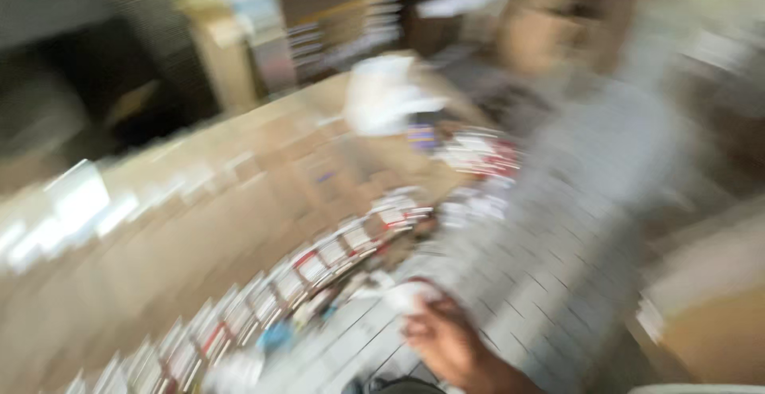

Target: The person applies glue from a small bottle to the tang of several decorative swords and places each sword on a wooden board. The person also cuts a white plastic strip with scissors and briefly handles a plastic bag before returning to the gluing task.

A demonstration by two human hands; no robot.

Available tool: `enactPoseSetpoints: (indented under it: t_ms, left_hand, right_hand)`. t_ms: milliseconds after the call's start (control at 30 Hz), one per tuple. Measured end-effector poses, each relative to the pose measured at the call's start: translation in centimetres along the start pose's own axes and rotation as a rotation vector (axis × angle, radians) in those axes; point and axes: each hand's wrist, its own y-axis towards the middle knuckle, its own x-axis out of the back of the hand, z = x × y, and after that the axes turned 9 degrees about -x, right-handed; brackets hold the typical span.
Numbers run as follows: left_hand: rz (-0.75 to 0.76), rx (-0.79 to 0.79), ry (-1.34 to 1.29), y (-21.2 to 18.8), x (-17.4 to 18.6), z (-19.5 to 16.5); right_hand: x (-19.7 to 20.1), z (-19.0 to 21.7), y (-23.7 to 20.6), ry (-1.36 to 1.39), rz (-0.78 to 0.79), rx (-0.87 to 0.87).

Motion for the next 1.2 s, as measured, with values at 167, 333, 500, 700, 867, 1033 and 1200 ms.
enactPoseSetpoints:
  t_ms: [167,333,500,700,867,1033,1200]
  left_hand:
    - [-0.174,0.335,-0.125,-10.8,12.8,7.9]
    - [-0.224,0.66,-0.028,-17.1,21.3,11.7]
    - [-0.593,0.536,0.131,-21.5,30.4,18.2]
    - [-0.795,0.525,0.347,-25.6,44.3,30.0]
    - [-0.72,0.599,0.604,-28.5,58.2,42.8]
    - [-0.373,0.922,0.504,-34.1,70.4,50.9]
    - [-0.14,1.032,0.666,-30.9,73.2,53.7]
  right_hand:
    - [-0.9,-1.5,0.1,-0.042,0.275,-0.118]
    - [-0.9,-7.0,3.8,0.003,0.487,-0.436]
    - [-2.6,-14.3,3.3,0.172,0.708,-0.975]
    - [-6.5,-25.2,0.7,0.251,1.044,-1.147]
    - [-8.1,-34.1,-7.3,0.054,0.591,-0.619]
    - [-15.4,-44.1,-17.4,-0.123,0.431,-0.407]
    - [-22.6,-51.6,-21.4,-0.209,0.365,-0.338]
